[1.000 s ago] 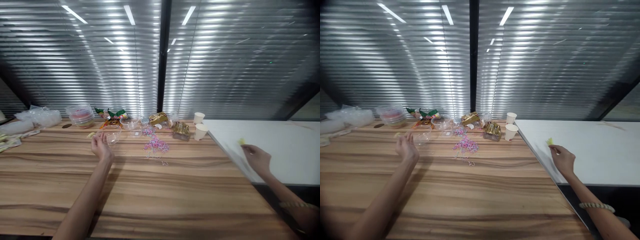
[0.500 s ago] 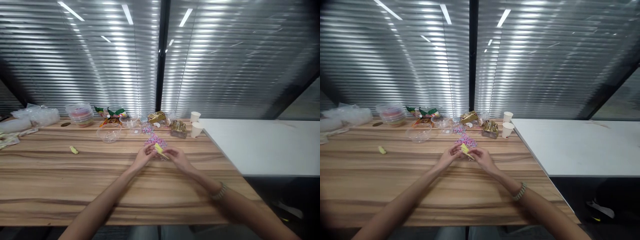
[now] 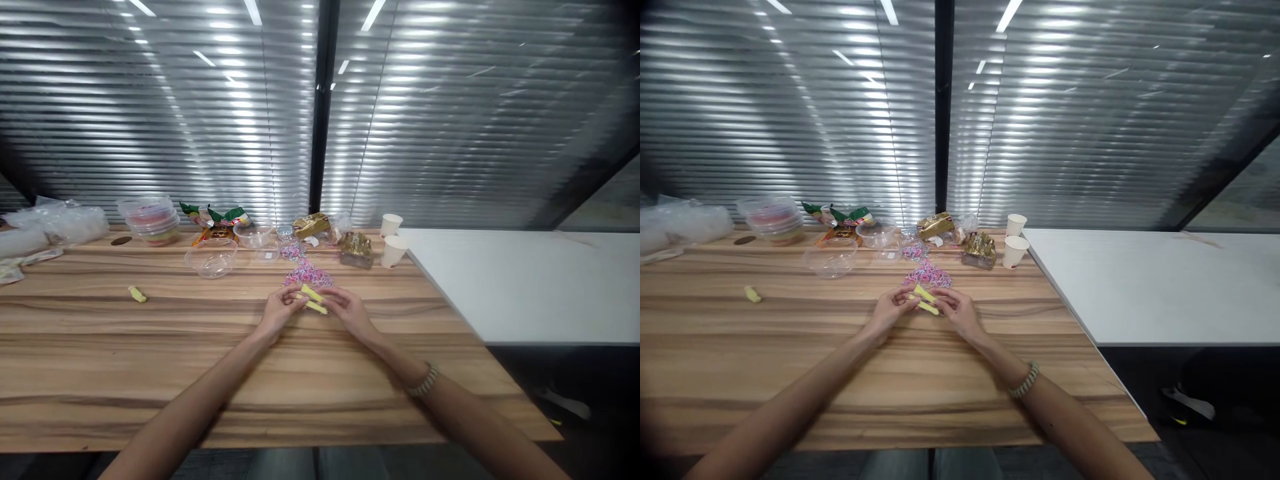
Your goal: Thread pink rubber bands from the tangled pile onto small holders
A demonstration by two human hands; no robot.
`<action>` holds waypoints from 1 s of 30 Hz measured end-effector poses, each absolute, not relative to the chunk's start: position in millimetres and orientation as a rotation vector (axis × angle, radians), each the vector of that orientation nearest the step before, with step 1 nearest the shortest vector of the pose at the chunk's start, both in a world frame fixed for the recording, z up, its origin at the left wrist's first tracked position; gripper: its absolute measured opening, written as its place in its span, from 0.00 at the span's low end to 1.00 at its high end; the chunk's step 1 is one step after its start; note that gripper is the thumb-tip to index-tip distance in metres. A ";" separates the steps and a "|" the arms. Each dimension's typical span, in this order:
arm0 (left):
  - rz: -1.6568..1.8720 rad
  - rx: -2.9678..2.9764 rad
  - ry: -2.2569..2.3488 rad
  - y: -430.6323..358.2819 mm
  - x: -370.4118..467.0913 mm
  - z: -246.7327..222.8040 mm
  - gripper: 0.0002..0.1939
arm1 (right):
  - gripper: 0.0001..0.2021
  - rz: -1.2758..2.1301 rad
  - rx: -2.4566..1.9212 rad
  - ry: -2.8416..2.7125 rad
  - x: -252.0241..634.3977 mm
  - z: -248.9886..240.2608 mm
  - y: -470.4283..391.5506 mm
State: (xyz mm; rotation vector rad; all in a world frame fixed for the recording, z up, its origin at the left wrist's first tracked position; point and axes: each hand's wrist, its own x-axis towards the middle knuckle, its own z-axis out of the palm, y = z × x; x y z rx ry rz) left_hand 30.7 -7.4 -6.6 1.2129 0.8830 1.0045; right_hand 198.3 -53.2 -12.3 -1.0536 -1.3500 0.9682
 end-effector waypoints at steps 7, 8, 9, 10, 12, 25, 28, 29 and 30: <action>1.018 1.112 0.893 -10.0 32.2 -7.8 0.25 | 0.10 0.769 -1.146 -1.539 201.3 -20.4 -54.7; 1.021 1.106 0.886 -10.7 32.5 -7.7 0.25 | 0.10 0.748 -1.152 -1.555 201.5 -19.9 -55.2; 1.023 1.102 0.880 -11.2 32.7 -7.4 0.25 | 0.10 0.728 -1.158 -1.567 201.6 -19.2 -55.7; 1.025 1.099 0.875 -11.5 32.8 -7.1 0.24 | 0.10 0.711 -1.164 -1.578 201.7 -18.3 -56.2; 1.022 1.092 0.870 -11.6 32.5 -6.4 0.21 | 0.09 0.684 -1.170 -1.602 201.7 -16.4 -57.4; 1.063 0.942 0.879 -10.1 30.8 -2.3 0.17 | 0.20 0.944 -1.067 -1.426 200.5 -18.4 -55.5; 1.062 0.902 0.874 -11.0 31.7 -0.7 0.17 | 0.18 0.930 -1.082 -1.409 200.1 -20.5 -55.1; 1.059 0.888 0.869 -11.3 31.9 -0.4 0.17 | 0.17 0.927 -1.093 -1.396 199.9 -20.3 -55.1; 1.059 0.873 0.863 -11.4 32.1 -0.2 0.16 | 0.17 0.925 -1.107 -1.386 199.8 -19.7 -55.2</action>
